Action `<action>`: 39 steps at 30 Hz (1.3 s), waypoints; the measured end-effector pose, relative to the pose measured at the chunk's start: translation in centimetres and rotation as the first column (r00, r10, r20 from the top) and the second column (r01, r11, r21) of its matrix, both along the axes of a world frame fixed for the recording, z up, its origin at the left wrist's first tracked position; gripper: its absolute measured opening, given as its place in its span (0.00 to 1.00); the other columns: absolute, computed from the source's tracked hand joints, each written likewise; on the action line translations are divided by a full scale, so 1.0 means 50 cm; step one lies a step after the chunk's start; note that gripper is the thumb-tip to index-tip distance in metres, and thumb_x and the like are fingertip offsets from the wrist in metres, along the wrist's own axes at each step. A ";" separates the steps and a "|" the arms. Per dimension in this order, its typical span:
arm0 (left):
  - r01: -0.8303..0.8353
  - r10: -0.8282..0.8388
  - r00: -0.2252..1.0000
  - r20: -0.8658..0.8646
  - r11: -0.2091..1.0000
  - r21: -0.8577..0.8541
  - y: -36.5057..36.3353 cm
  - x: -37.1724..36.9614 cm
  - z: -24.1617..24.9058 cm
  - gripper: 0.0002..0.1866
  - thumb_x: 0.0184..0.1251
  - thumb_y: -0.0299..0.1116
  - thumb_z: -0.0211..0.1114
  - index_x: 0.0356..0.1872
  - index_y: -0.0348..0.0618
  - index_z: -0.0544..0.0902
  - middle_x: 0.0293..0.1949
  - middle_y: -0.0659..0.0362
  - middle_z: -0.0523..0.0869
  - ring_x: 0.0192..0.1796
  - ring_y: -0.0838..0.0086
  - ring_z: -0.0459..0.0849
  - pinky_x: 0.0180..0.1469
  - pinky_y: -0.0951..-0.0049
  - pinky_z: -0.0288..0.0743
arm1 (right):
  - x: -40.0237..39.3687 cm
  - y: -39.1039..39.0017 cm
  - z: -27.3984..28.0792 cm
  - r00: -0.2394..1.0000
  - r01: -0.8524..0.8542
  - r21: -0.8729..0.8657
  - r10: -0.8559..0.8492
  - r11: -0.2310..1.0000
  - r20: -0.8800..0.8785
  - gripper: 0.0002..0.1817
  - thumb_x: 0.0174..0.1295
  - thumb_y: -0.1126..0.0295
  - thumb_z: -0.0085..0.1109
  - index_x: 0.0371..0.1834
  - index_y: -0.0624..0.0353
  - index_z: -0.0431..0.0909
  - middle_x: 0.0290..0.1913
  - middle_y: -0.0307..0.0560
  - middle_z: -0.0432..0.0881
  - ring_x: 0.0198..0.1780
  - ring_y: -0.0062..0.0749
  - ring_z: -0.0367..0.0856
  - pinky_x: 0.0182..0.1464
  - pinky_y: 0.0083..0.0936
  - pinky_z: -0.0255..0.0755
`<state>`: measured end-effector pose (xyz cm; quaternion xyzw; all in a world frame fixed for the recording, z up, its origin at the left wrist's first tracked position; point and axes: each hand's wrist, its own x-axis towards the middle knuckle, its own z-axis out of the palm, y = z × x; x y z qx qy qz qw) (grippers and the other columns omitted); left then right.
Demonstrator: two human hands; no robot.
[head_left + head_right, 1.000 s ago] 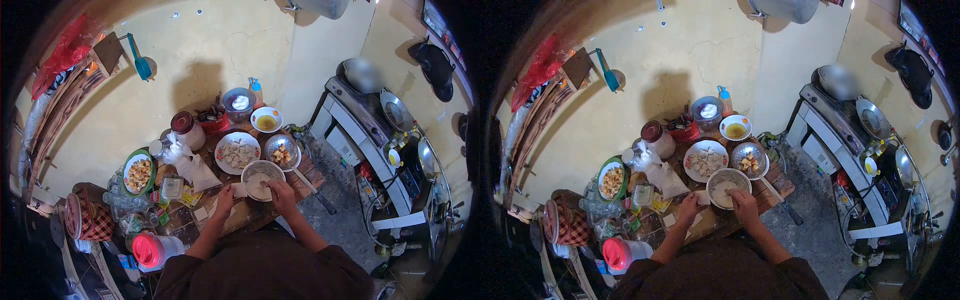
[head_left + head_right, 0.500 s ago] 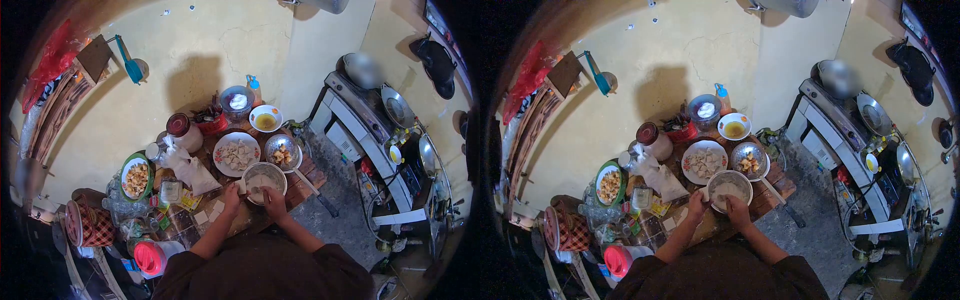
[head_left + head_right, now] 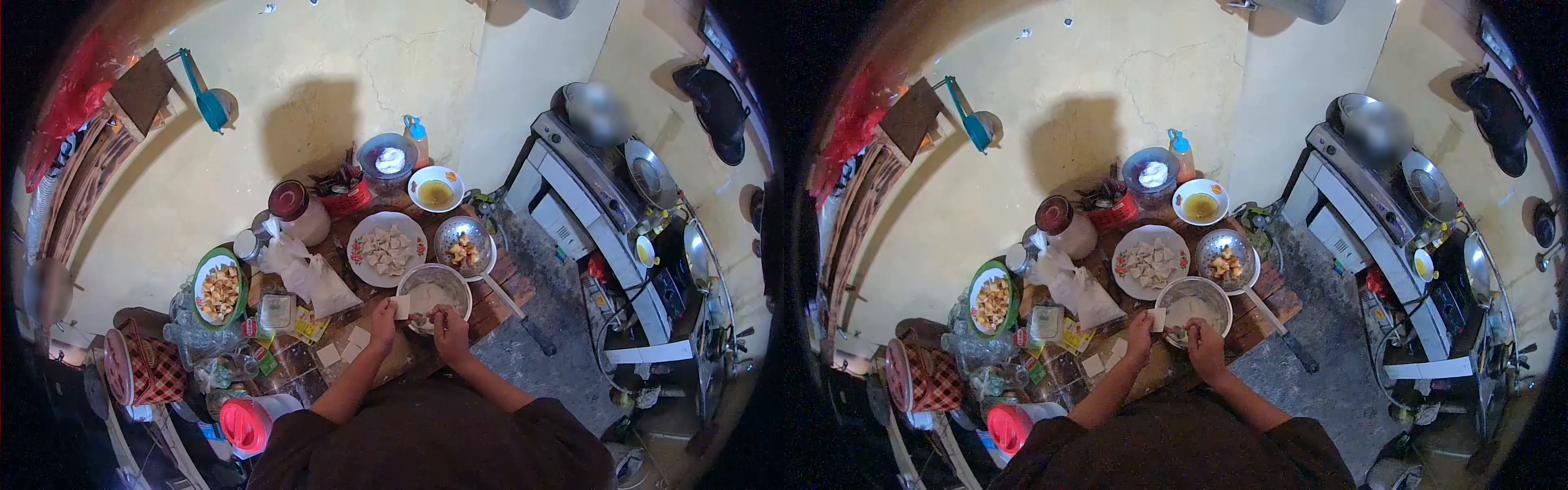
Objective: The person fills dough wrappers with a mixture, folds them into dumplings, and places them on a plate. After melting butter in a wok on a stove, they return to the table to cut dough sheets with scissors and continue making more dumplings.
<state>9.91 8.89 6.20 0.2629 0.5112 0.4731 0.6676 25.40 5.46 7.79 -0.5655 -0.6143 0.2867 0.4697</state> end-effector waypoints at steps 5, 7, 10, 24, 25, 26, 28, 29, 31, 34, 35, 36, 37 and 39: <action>-0.006 0.005 0.999 -0.033 1.000 -0.007 -0.001 0.001 0.001 0.13 0.69 0.34 0.44 0.44 0.37 0.72 0.35 0.54 0.81 0.31 0.67 0.84 0.34 0.73 0.77 | 0.004 0.000 0.039 0.995 0.037 0.004 -0.036 0.999 -0.092 0.08 0.65 0.73 0.44 0.36 0.66 0.72 0.28 0.49 0.80 0.30 0.30 0.82 0.33 0.24 0.75; -0.006 0.006 0.998 -0.058 1.000 0.000 0.001 0.000 -0.007 0.13 0.69 0.34 0.44 0.44 0.37 0.72 0.35 0.54 0.81 0.31 0.67 0.84 0.34 0.72 0.77 | 0.008 -0.001 0.044 0.989 0.059 -0.010 -0.060 0.998 -0.135 0.08 0.65 0.72 0.44 0.36 0.64 0.72 0.26 0.48 0.79 0.29 0.32 0.81 0.31 0.25 0.73; 0.011 -0.011 1.000 -0.028 1.000 -0.009 0.005 -0.003 -0.005 0.13 0.69 0.33 0.43 0.45 0.37 0.72 0.35 0.54 0.81 0.33 0.66 0.83 0.36 0.69 0.78 | 0.032 0.007 0.033 0.969 0.084 -0.069 -0.098 0.994 -0.226 0.09 0.66 0.71 0.43 0.35 0.66 0.71 0.27 0.47 0.80 0.30 0.28 0.81 0.33 0.24 0.76; -0.054 0.055 0.991 0.118 0.998 -0.010 -0.007 -0.027 0.059 0.15 0.63 0.20 0.46 0.51 0.31 0.70 0.46 0.52 0.78 0.48 0.67 0.80 0.50 0.70 0.77 | 0.144 0.045 0.145 0.460 0.100 -0.260 -0.276 0.960 -0.844 0.06 0.67 0.71 0.43 0.39 0.62 0.68 0.34 0.49 0.77 0.35 0.35 0.80 0.38 0.34 0.81; -0.061 0.061 0.991 0.122 0.998 -0.004 -0.011 -0.023 0.080 0.15 0.63 0.20 0.46 0.51 0.31 0.70 0.46 0.52 0.78 0.48 0.67 0.80 0.50 0.70 0.77 | 0.141 0.043 0.173 0.435 0.086 -0.256 -0.268 0.963 -0.860 0.05 0.67 0.72 0.44 0.39 0.61 0.68 0.34 0.49 0.77 0.36 0.35 0.80 0.39 0.34 0.81; -0.007 0.008 0.984 0.177 1.000 -0.006 -0.017 -0.018 0.101 0.17 0.62 0.19 0.46 0.53 0.31 0.69 0.47 0.52 0.78 0.48 0.67 0.80 0.51 0.70 0.77 | 0.134 0.036 0.207 0.456 0.064 -0.236 -0.239 0.970 -0.857 0.05 0.66 0.71 0.46 0.39 0.61 0.70 0.35 0.47 0.78 0.35 0.30 0.80 0.39 0.29 0.81; 0.041 -0.040 0.971 0.235 0.999 0.003 -0.028 -0.016 0.137 0.18 0.62 0.19 0.46 0.54 0.30 0.68 0.48 0.52 0.77 0.49 0.67 0.79 0.52 0.70 0.77 | 0.129 0.035 0.220 0.441 -0.001 -0.190 -0.170 0.982 -0.881 0.05 0.66 0.71 0.46 0.39 0.61 0.70 0.35 0.46 0.78 0.36 0.30 0.80 0.40 0.29 0.80; 0.094 -0.095 0.959 0.267 0.995 0.016 -0.033 -0.017 0.152 0.19 0.63 0.19 0.46 0.56 0.30 0.67 0.49 0.52 0.77 0.50 0.66 0.79 0.53 0.70 0.76 | 0.127 0.035 0.225 0.419 -0.061 -0.148 -0.110 0.987 -0.901 0.05 0.65 0.72 0.46 0.38 0.61 0.70 0.34 0.46 0.78 0.37 0.30 0.80 0.42 0.30 0.80; 0.140 -0.144 0.943 0.299 0.990 0.037 -0.043 -0.018 0.178 0.19 0.63 0.19 0.47 0.57 0.30 0.66 0.50 0.51 0.76 0.51 0.66 0.79 0.54 0.70 0.76 | 0.116 0.031 0.233 0.412 -0.094 -0.139 -0.089 0.986 -0.907 0.05 0.65 0.73 0.46 0.38 0.61 0.70 0.35 0.46 0.78 0.37 0.31 0.80 0.43 0.31 0.79; 0.203 -0.205 0.891 0.404 0.978 0.049 -0.056 -0.024 0.207 0.19 0.65 0.21 0.49 0.57 0.30 0.66 0.52 0.50 0.75 0.53 0.65 0.77 0.55 0.70 0.75 | 0.101 0.026 0.237 0.407 -0.154 -0.143 -0.069 0.978 -0.911 0.04 0.65 0.74 0.45 0.38 0.61 0.70 0.35 0.46 0.78 0.38 0.32 0.80 0.45 0.33 0.79; 0.225 -0.242 0.872 0.426 0.970 0.090 -0.061 -0.027 0.213 0.19 0.65 0.22 0.50 0.58 0.30 0.66 0.54 0.50 0.74 0.53 0.65 0.77 0.55 0.70 0.74 | 0.096 0.026 0.238 0.409 -0.181 -0.154 -0.068 0.971 -0.910 0.04 0.65 0.74 0.45 0.38 0.61 0.70 0.35 0.46 0.78 0.39 0.33 0.80 0.46 0.34 0.78; 0.245 -0.278 0.851 0.445 0.961 0.131 -0.066 -0.029 0.222 0.20 0.65 0.23 0.51 0.58 0.31 0.66 0.55 0.49 0.73 0.54 0.65 0.77 0.56 0.70 0.74 | 0.093 0.022 0.242 0.398 -0.180 -0.138 -0.057 0.974 -0.915 0.04 0.64 0.76 0.45 0.39 0.63 0.70 0.36 0.47 0.78 0.39 0.35 0.80 0.46 0.37 0.78; 0.239 -0.274 0.852 0.446 0.962 0.134 -0.072 -0.031 0.232 0.20 0.65 0.23 0.51 0.58 0.31 0.66 0.55 0.49 0.73 0.54 0.65 0.77 0.56 0.70 0.74 | 0.091 0.021 0.242 0.401 -0.185 -0.136 -0.052 0.973 -0.915 0.04 0.64 0.76 0.45 0.39 0.63 0.70 0.36 0.47 0.78 0.39 0.35 0.80 0.46 0.37 0.78; 0.273 -0.305 0.859 0.411 0.952 0.136 -0.085 -0.036 0.264 0.23 0.65 0.26 0.53 0.61 0.33 0.63 0.57 0.51 0.71 0.57 0.64 0.74 0.58 0.68 0.72 | 0.092 0.021 0.235 0.367 -0.219 -0.104 -0.017 0.970 -0.930 0.05 0.64 0.75 0.46 0.40 0.63 0.70 0.36 0.47 0.78 0.40 0.37 0.80 0.47 0.37 0.78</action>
